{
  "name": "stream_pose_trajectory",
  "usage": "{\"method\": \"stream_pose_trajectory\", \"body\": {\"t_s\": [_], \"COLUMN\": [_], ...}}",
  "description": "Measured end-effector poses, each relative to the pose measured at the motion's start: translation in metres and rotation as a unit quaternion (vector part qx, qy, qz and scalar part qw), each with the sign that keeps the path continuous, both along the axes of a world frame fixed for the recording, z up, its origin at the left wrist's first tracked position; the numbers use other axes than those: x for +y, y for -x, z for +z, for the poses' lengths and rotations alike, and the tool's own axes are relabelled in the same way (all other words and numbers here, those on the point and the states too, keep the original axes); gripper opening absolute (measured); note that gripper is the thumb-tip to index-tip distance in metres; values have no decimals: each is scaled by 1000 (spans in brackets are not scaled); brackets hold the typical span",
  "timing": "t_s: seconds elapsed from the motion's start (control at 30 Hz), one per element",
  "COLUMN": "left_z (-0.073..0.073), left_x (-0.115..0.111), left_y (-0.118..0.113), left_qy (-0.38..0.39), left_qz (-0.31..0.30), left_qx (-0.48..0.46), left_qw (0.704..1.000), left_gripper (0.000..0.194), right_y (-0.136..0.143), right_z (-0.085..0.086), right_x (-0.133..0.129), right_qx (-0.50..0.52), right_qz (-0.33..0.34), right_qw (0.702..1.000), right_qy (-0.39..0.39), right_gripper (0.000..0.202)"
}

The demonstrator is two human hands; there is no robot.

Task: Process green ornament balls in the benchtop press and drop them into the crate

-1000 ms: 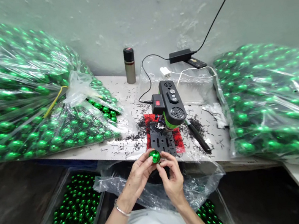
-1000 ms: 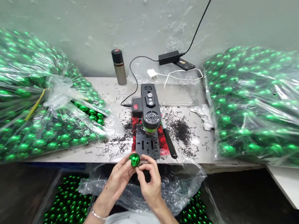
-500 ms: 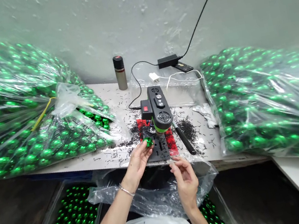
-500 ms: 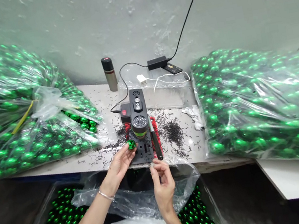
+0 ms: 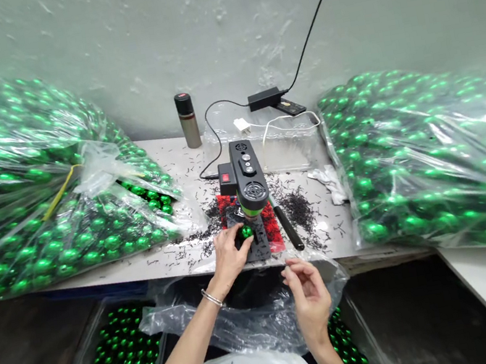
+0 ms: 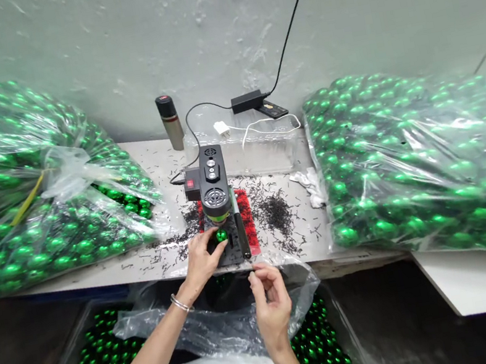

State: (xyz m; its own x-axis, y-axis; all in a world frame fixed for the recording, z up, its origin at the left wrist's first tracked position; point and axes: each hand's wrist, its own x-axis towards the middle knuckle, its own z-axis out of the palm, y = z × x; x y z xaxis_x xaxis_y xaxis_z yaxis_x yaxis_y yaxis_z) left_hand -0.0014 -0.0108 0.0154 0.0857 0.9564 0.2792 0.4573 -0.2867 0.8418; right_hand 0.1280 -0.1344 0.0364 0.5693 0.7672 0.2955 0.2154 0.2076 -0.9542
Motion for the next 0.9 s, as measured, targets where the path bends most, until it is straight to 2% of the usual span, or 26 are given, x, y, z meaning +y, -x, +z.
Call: {"method": "stream_pose_trajectory", "body": {"t_s": [0.07, 0.1, 0.2, 0.23, 0.3, 0.37, 0.4, 0.47, 0.63, 0.7, 0.8, 0.9], "left_z": [-2, -2, -5, -5, -6, -5, -5, -6, -7, -7, -8, -8], "left_x": [2, 3, 5, 5, 5, 4, 4, 3, 2, 2, 2, 2], "left_y": [0, 0, 0, 0, 0, 0, 0, 0, -1, -1, -1, -2], "left_qy": [-13, -15, -14, -13, -10, -10, -11, -12, -10, -10, -9, -5], "left_qz": [-15, -19, -22, -21, -21, -22, -22, -22, -27, -29, -28, -28], "left_qx": [10, 10, 7, 6, 2, -2, -3, -2, 3, 1, -3, -6], "left_qw": [1000, 1000, 1000, 1000, 1000, 1000, 1000, 1000, 1000, 1000, 1000, 1000], "left_gripper": [31, 31, 31, 31, 32, 33, 33, 33, 33, 34, 35, 34], "right_y": [-7, -11, -24, -27, -29, -25, -22, -16, -9, -9, -10, -10], "right_z": [10, 18, 57, 71, 95, 107, 107, 94, 35, 18, 5, -1], "right_x": [6, 11, 34, 43, 60, 75, 80, 87, 90, 90, 91, 92], "right_qx": [-73, -116, -239, -273, -344, -385, -384, -350, -339, -344, -333, -318], "right_qz": [-6, -10, -10, -1, 40, 96, 112, 114, 68, 49, 29, 40], "right_qw": [996, 989, 952, 939, 909, 886, 884, 894, 904, 906, 912, 914], "right_qy": [-52, -88, -189, -208, -231, -239, -243, -254, -253, -241, -239, -249], "right_gripper": [8, 16, 46, 50, 43, 23, 15, 18, 32, 35, 35, 30]}}
